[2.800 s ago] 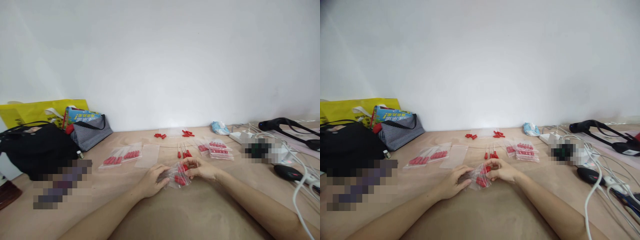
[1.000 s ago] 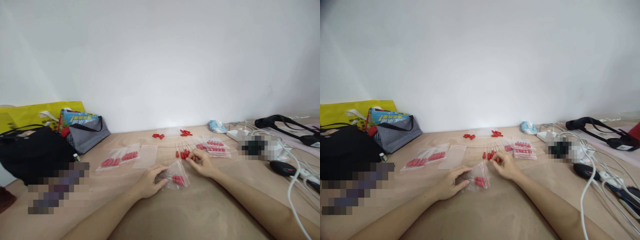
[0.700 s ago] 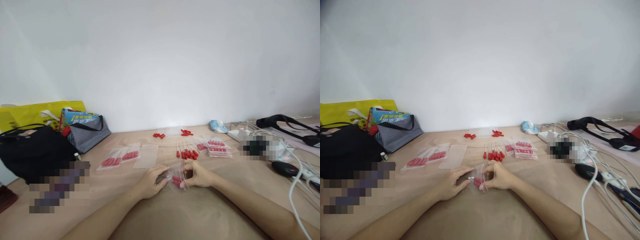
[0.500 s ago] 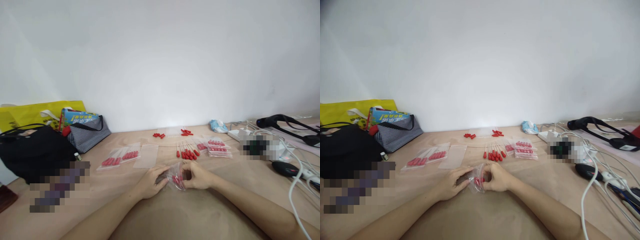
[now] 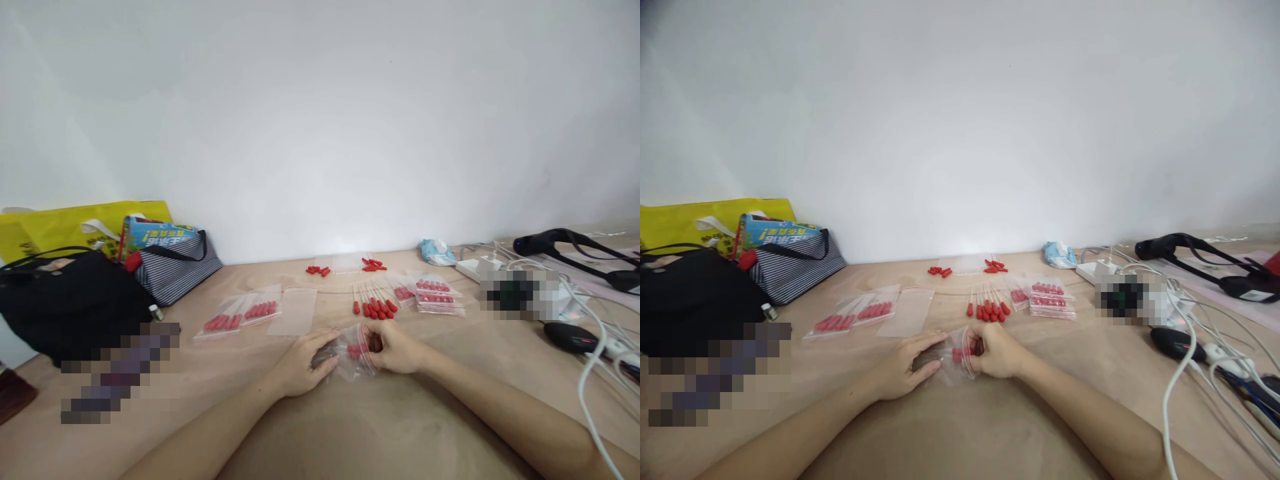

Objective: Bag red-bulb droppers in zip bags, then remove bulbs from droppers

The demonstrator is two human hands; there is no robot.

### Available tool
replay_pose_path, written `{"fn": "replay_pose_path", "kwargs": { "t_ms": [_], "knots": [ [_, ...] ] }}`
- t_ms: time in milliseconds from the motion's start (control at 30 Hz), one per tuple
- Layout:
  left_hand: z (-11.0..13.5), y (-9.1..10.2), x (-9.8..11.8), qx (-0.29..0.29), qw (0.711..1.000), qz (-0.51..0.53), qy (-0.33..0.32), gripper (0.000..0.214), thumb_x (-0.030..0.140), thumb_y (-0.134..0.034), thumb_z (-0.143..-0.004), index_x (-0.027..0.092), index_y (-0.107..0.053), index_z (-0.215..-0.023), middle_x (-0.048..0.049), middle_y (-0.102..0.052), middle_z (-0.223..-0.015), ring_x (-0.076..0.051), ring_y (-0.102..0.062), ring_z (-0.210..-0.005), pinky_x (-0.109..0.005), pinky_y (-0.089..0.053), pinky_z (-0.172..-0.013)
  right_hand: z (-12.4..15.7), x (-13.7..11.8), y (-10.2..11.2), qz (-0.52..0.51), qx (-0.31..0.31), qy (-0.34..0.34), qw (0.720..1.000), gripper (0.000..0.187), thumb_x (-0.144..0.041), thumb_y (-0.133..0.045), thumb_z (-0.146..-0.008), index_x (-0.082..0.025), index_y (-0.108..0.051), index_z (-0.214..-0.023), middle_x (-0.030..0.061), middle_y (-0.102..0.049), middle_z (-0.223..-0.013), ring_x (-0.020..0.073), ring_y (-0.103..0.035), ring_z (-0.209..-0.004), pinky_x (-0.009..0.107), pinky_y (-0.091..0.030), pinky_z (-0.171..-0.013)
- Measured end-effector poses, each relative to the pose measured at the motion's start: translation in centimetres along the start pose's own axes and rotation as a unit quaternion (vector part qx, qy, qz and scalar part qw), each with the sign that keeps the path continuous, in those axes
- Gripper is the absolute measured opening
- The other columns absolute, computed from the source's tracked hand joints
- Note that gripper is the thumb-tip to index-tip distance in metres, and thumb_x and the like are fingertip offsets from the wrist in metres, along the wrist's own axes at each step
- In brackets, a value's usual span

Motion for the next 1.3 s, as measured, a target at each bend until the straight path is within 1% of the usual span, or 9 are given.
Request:
{"fn": "replay_pose_path", "kwargs": {
  "t_ms": [233,333,467,567,700,967,1167,1233,1300],
  "knots": [
    [0.3,-0.5,0.1,-0.051,0.998,-0.025,-0.004,0.048,0.032,-0.048,-0.079,0.019,-0.042,-0.124,-0.0076,-0.042,-0.132,-0.021,-0.035,-0.123,-0.038,-0.030,-0.102,-0.3,0.3,1.2,0.045,-0.008,0.026,0.999,0.019,-0.024,-0.067,-0.058,-0.015,-0.051,-0.060,-0.0051,-0.045,-0.057,0.0063,-0.038,-0.053,0.017,-0.029,-0.046],
    [0.3,-0.4,0.4,-0.048,0.999,-0.018,-0.012,0.046,0.032,-0.048,-0.079,0.020,-0.043,-0.124,-0.0071,-0.041,-0.133,-0.021,-0.035,-0.123,-0.039,-0.029,-0.103,-0.3,1.0,0.8,0.016,-0.015,0.001,1.000,0.024,-0.025,-0.070,-0.054,-0.015,-0.049,-0.059,-0.0065,-0.044,-0.054,0.0055,-0.037,-0.050,0.017,-0.027,-0.044],
    [0.2,-0.3,0.4,-0.045,0.999,-0.008,-0.014,0.046,0.032,-0.049,-0.079,0.021,-0.044,-0.123,-0.0067,-0.041,-0.133,-0.021,-0.036,-0.123,-0.039,-0.029,-0.102,-0.3,1.2,0.8,-0.005,-0.013,0.000,1.000,0.015,-0.011,-0.062,-0.055,-0.016,-0.049,-0.061,-0.0079,-0.044,-0.053,0.0044,-0.037,-0.048,0.016,-0.028,-0.044],
    [0.2,-0.3,0.4,-0.043,0.999,-0.005,-0.014,0.046,0.032,-0.049,-0.079,0.023,-0.044,-0.124,-0.0063,-0.042,-0.132,-0.021,-0.037,-0.121,-0.039,-0.030,-0.102,-0.4,1.5,1.9,-0.047,-0.016,-0.012,0.999,0.018,-0.009,-0.062,-0.052,-0.015,-0.051,-0.066,-0.0069,-0.049,-0.057,0.0048,-0.042,-0.050,0.016,-0.032,-0.045],
    [0.3,-0.3,0.2,-0.042,0.999,-0.002,-0.005,0.049,0.031,-0.050,-0.078,0.021,-0.041,-0.125,-0.0074,-0.040,-0.134,-0.021,-0.037,-0.122,-0.039,-0.030,-0.102,-0.2,3.0,3.9,-0.132,-0.050,-0.083,0.987,0.020,-0.017,-0.066,-0.052,-0.014,-0.056,-0.068,-0.0047,-0.056,-0.057,0.0064,-0.048,-0.050,0.018,-0.036,-0.047],
    [0.2,-0.1,-0.1,-0.039,0.999,0.013,0.030,0.052,0.032,-0.054,-0.075,0.022,-0.042,-0.125,-0.0066,-0.041,-0.133,-0.023,-0.037,-0.121,-0.040,-0.030,-0.101,0.9,5.7,8.3,-0.179,-0.047,-0.154,0.971,0.025,-0.020,-0.072,-0.048,-0.013,-0.063,-0.070,-0.0012,-0.062,-0.061,0.0085,-0.055,-0.055,0.020,-0.042,-0.053],
    [-0.6,0.8,-2.1,0.058,0.992,0.054,0.102,0.032,0.032,-0.049,-0.078,0.020,-0.056,-0.106,-0.0067,-0.060,-0.110,-0.020,-0.055,-0.099,-0.035,-0.042,-0.088,1.7,6.9,11.9,-0.204,0.027,-0.149,0.967,0.023,-0.026,-0.071,-0.053,-0.015,-0.063,-0.072,0.0015,-0.063,-0.066,0.0101,-0.057,-0.057,0.024,-0.046,-0.056],
    [-0.7,1.2,-2.7,0.082,0.988,0.034,0.126,0.032,0.029,-0.054,-0.073,0.019,-0.056,-0.103,-0.0064,-0.062,-0.103,-0.020,-0.057,-0.090,-0.032,-0.045,-0.079,1.1,6.6,12.6,-0.182,0.083,-0.113,0.973,0.022,-0.027,-0.068,-0.058,-0.015,-0.063,-0.074,0.0033,-0.065,-0.069,0.0119,-0.059,-0.061,0.025,-0.048,-0.058],
    [-0.8,1.2,-3.1,0.072,0.985,0.017,0.157,0.034,0.027,-0.058,-0.067,0.018,-0.056,-0.100,-0.0049,-0.064,-0.093,-0.018,-0.058,-0.079,-0.028,-0.045,-0.069,0.2,5.7,13.1,-0.088,0.170,-0.059,0.980,0.019,-0.028,-0.061,-0.065,-0.014,-0.063,-0.077,0.0050,-0.066,-0.073,0.0134,-0.060,-0.063,0.026,-0.049,-0.060]
  ]
}}
Point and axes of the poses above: each hand's wrist, its own z-axis away from the middle knuckle, its own y-axis out of the back of the hand, x = y × z, the point moved 8 cm from there along -z, towards the middle knuckle
